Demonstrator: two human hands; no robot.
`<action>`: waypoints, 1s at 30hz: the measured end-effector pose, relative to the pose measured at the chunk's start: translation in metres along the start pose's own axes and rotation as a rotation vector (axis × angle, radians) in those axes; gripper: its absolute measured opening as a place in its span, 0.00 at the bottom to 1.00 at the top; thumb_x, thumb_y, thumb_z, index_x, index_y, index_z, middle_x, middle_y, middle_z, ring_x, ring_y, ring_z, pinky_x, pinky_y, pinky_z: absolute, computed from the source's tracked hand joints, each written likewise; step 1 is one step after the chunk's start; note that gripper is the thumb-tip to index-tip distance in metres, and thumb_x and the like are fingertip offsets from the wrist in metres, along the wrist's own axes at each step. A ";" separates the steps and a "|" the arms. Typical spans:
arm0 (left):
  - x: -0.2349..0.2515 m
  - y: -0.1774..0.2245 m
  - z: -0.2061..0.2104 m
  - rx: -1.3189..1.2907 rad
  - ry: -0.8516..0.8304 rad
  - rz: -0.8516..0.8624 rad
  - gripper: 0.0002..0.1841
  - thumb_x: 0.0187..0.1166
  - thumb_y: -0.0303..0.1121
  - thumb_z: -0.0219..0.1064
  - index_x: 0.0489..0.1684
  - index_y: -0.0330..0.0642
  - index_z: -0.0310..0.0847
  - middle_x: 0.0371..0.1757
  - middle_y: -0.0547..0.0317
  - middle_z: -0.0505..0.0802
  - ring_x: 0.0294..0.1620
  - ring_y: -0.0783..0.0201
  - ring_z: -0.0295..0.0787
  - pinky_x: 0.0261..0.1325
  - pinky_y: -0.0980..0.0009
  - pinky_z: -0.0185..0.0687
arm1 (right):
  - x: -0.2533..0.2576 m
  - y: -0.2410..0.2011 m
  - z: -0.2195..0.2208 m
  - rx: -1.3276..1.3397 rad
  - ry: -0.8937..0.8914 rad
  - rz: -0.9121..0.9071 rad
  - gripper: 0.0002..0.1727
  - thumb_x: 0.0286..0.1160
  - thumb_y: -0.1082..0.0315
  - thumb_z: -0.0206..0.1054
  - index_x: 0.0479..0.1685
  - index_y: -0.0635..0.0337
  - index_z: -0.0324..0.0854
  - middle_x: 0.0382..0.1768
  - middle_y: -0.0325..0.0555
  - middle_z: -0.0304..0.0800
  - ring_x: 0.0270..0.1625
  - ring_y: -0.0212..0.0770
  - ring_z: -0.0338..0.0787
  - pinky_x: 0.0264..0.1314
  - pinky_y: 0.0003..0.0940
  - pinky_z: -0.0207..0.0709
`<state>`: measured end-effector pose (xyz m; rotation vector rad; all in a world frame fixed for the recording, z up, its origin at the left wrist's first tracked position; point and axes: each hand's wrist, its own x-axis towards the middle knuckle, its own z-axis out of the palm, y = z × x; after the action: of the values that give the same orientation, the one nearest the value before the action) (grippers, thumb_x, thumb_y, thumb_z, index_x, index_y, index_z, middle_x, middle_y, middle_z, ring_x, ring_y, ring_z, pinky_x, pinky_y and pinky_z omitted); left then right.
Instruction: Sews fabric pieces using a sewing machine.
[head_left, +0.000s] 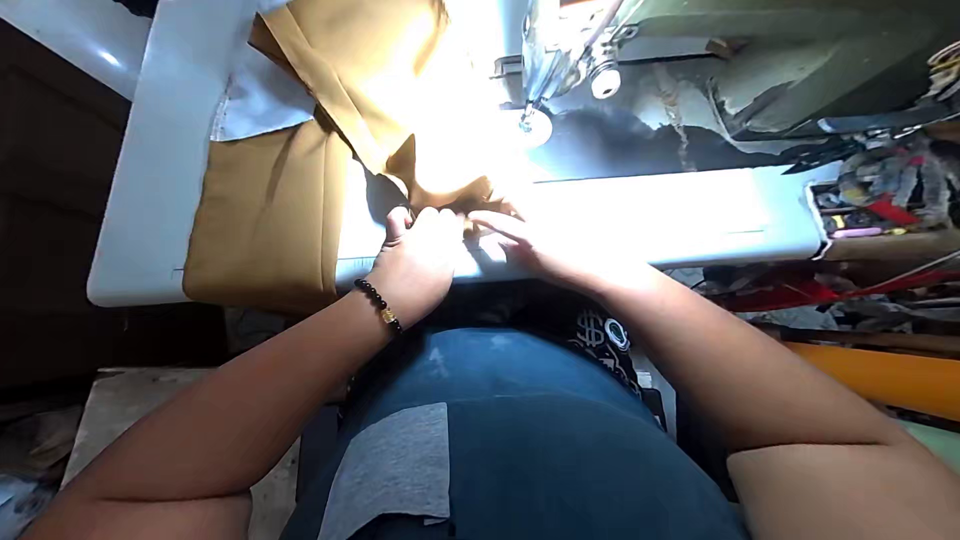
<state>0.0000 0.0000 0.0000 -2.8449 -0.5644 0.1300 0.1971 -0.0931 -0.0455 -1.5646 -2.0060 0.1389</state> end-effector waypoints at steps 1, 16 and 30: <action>0.001 0.002 -0.002 0.003 0.006 0.009 0.22 0.79 0.19 0.56 0.70 0.41 0.84 0.55 0.52 0.89 0.56 0.54 0.84 0.60 0.51 0.67 | 0.001 -0.001 0.001 0.027 -0.009 0.004 0.21 0.80 0.73 0.60 0.68 0.50 0.88 0.49 0.58 0.86 0.52 0.53 0.86 0.54 0.46 0.79; 0.012 -0.011 0.015 -0.450 0.048 -0.020 0.29 0.82 0.45 0.54 0.81 0.42 0.75 0.79 0.44 0.82 0.78 0.44 0.79 0.69 0.30 0.63 | -0.004 0.005 -0.002 0.017 -0.038 -0.176 0.16 0.84 0.73 0.57 0.57 0.67 0.89 0.62 0.56 0.92 0.67 0.53 0.90 0.73 0.44 0.78; 0.000 -0.004 0.028 -0.707 0.318 -0.222 0.11 0.81 0.36 0.64 0.47 0.48 0.94 0.35 0.58 0.94 0.43 0.59 0.89 0.62 0.44 0.64 | 0.014 0.006 -0.009 0.273 -0.135 -0.030 0.09 0.78 0.77 0.64 0.41 0.74 0.89 0.40 0.59 0.92 0.47 0.48 0.90 0.58 0.41 0.79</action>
<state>-0.0049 0.0100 -0.0257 -3.3111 -1.0037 -0.6776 0.2053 -0.0809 -0.0353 -1.3827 -2.0131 0.4973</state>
